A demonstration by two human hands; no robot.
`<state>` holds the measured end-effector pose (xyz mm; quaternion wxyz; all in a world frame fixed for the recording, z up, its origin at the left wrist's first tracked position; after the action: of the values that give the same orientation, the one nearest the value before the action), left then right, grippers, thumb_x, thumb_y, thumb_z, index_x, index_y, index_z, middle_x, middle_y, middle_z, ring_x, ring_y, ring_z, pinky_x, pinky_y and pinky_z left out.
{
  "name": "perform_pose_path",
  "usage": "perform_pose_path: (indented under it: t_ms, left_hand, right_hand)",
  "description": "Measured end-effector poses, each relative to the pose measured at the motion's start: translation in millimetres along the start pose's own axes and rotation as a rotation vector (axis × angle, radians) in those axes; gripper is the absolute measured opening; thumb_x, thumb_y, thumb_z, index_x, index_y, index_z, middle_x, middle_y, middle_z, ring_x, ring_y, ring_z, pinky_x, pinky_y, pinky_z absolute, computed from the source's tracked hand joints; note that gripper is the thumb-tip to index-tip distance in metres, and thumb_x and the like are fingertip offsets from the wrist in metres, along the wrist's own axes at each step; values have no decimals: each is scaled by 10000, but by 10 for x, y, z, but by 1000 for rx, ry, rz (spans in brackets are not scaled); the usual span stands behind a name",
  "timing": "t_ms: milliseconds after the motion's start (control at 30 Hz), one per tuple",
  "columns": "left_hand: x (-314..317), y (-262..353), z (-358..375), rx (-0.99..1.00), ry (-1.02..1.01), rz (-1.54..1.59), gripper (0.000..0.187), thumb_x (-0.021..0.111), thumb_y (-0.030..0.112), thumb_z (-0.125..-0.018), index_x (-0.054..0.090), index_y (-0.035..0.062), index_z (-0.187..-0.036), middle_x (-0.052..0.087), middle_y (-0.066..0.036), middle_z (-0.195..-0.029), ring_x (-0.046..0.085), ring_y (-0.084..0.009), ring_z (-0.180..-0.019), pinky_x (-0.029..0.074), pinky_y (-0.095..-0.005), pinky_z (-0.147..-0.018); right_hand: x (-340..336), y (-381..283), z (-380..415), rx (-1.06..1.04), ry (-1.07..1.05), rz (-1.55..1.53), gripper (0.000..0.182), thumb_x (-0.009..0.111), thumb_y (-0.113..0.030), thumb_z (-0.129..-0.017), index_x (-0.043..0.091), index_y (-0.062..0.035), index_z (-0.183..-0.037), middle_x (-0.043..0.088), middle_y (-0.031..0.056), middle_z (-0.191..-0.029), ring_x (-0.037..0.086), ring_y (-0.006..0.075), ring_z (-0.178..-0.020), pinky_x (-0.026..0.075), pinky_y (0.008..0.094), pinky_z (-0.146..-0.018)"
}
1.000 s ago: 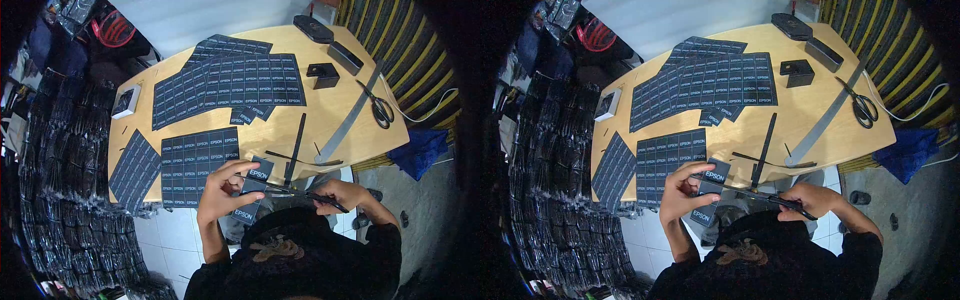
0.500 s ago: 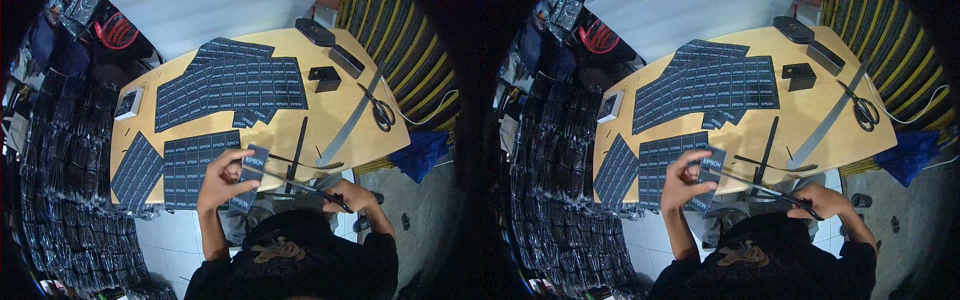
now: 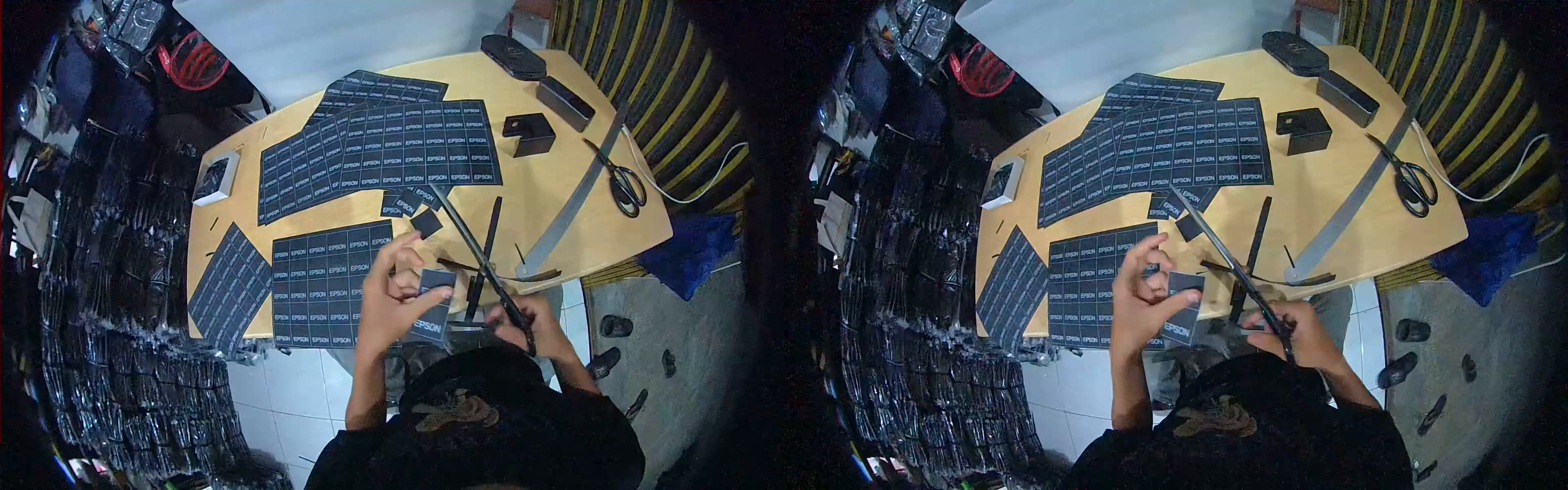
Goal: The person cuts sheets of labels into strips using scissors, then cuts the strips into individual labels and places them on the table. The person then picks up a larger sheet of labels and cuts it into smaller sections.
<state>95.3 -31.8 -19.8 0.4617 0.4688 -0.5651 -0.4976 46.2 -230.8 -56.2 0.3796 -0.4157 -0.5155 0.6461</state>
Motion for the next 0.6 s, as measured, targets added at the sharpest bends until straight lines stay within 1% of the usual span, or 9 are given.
perform_pose_path:
  t_ms: [67,133,200,267,300,400,467,567,600]
  left_hand:
    - [193,63,101,-29,11,23,665,710,-117,-643,394,-2,-1217,452,-59,-972,611,-168,-836,519,-222,-685]
    - [242,52,151,31,25,32,634,696,-123,-656,400,3,-1202,445,-70,-995,597,-165,-859,515,-225,-689]
    - [260,74,186,58,37,59,620,686,-124,-667,398,8,-1200,445,-78,-1006,591,-165,-874,513,-231,-700]
    - [222,175,248,151,109,247,582,655,-121,-697,390,15,-1197,451,-104,-1042,581,-170,-902,509,-243,-726]
    - [198,146,305,173,80,207,572,620,-127,-722,360,25,-1209,444,-132,-1103,573,-177,-928,507,-253,-739]
    - [151,151,351,181,39,171,489,624,-128,-722,445,-10,-1161,478,-132,-1086,585,-171,-895,503,-245,-731]
    - [229,196,339,123,-94,-144,309,649,-83,-744,576,-40,-1042,529,-107,-1027,591,-128,-857,496,-216,-709]
    - [235,41,274,45,-73,-5,250,669,-92,-711,628,-44,-953,551,-91,-962,591,-102,-805,454,-181,-668]
    - [219,88,272,49,-66,-69,295,682,-90,-702,613,-45,-985,562,-88,-966,593,-96,-816,460,-181,-662]
  right_hand:
    - [197,-147,-118,21,-5,-97,174,719,-106,-737,613,-11,-836,451,-71,-598,403,11,-558,301,185,-489]
    - [298,-225,-201,-26,10,-226,147,697,-100,-760,576,-20,-788,437,-78,-592,374,9,-536,271,184,-470]
    - [338,-285,-278,-78,23,-237,147,687,-94,-767,554,-30,-765,427,-80,-588,366,8,-532,264,187,-463]
    - [310,-319,-319,-123,5,-255,159,662,-73,-780,515,-44,-728,415,-81,-594,357,4,-540,255,193,-462]
    - [279,-340,-334,-123,14,-253,159,662,-73,-780,515,-44,-728,415,-81,-594,357,4,-540,255,193,-462]
    - [238,-373,-367,-149,-2,-157,151,653,-72,-791,516,-31,-743,420,-76,-614,362,6,-553,263,189,-473]
    - [245,-420,-375,-163,-26,-216,134,648,-67,-794,525,-29,-756,431,-72,-621,367,8,-557,269,188,-477]
    - [260,-405,-363,-120,-77,-358,162,677,-120,-783,554,-17,-804,469,-53,-659,389,15,-580,287,184,-493]
    - [256,-288,-361,-159,-129,-357,202,696,-150,-766,558,-10,-815,478,-49,-669,391,14,-584,285,180,-496]
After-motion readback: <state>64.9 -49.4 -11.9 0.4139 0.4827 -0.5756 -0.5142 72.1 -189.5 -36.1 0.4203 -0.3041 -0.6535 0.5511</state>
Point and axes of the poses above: each hand's wrist, its own z-axis away from the middle knuckle, its own x-axis out of the palm, y = z × x, the point moved 7 cm from there along -z, towards the middle knuckle
